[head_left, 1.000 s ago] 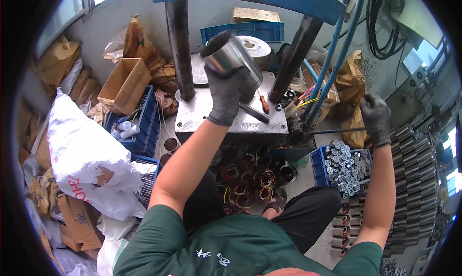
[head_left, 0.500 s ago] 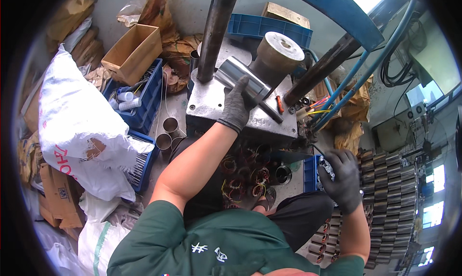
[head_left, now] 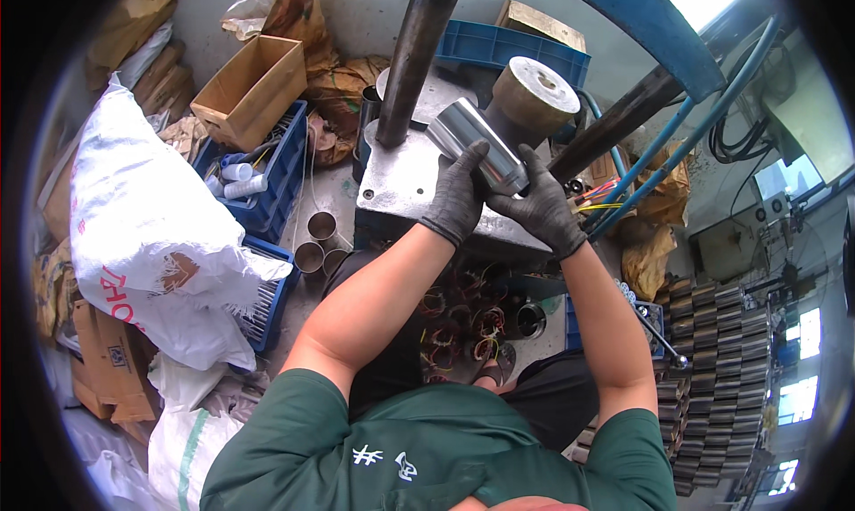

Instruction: Using a hydraulic press to assemble motor components into metal housings.

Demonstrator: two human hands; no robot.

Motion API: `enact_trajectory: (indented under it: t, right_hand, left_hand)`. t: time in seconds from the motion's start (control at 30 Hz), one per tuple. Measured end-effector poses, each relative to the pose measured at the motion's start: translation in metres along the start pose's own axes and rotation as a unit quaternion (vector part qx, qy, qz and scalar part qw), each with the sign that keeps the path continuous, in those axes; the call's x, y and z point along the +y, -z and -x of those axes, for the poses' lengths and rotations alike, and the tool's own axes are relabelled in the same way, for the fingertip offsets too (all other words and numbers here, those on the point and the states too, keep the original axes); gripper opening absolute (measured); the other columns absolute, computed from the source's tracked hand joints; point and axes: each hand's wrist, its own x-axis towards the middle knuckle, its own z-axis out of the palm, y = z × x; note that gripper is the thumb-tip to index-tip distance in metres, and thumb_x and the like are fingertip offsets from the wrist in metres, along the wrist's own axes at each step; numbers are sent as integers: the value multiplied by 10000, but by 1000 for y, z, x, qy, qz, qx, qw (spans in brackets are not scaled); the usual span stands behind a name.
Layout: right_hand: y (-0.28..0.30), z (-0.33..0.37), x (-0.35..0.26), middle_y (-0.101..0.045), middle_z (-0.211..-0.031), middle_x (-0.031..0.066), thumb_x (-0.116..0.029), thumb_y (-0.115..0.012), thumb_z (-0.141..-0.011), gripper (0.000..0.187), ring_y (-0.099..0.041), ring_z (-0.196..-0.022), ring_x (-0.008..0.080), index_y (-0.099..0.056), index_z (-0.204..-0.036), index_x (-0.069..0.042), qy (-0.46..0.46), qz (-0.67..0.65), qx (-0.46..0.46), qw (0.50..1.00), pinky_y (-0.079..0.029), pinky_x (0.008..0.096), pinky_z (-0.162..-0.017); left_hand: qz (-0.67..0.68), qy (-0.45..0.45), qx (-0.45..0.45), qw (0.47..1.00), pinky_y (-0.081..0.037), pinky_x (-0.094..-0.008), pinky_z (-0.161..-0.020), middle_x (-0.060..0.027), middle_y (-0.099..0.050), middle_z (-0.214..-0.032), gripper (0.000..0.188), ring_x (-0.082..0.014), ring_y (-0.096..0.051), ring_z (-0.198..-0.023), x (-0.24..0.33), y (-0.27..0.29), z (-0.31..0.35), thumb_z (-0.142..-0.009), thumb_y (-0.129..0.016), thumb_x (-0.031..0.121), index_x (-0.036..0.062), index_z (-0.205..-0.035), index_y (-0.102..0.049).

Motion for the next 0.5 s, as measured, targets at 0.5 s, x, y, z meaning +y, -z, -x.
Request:
enact_trajectory:
  t: [0.5]
  right_hand:
    - [67,-27,-22,-672,-1177,88,-261,-778,-916,507,-664,-1054,196,-574,-1307,-10,81,-158,306,935,-555,333,-919]
  left_hand:
    - [104,31,29,994,-492,-482,-1083,-113,-634,-1318,455,-309,-646,-1267,20,16,-25,-994,-699,374,126,-1342,-543]
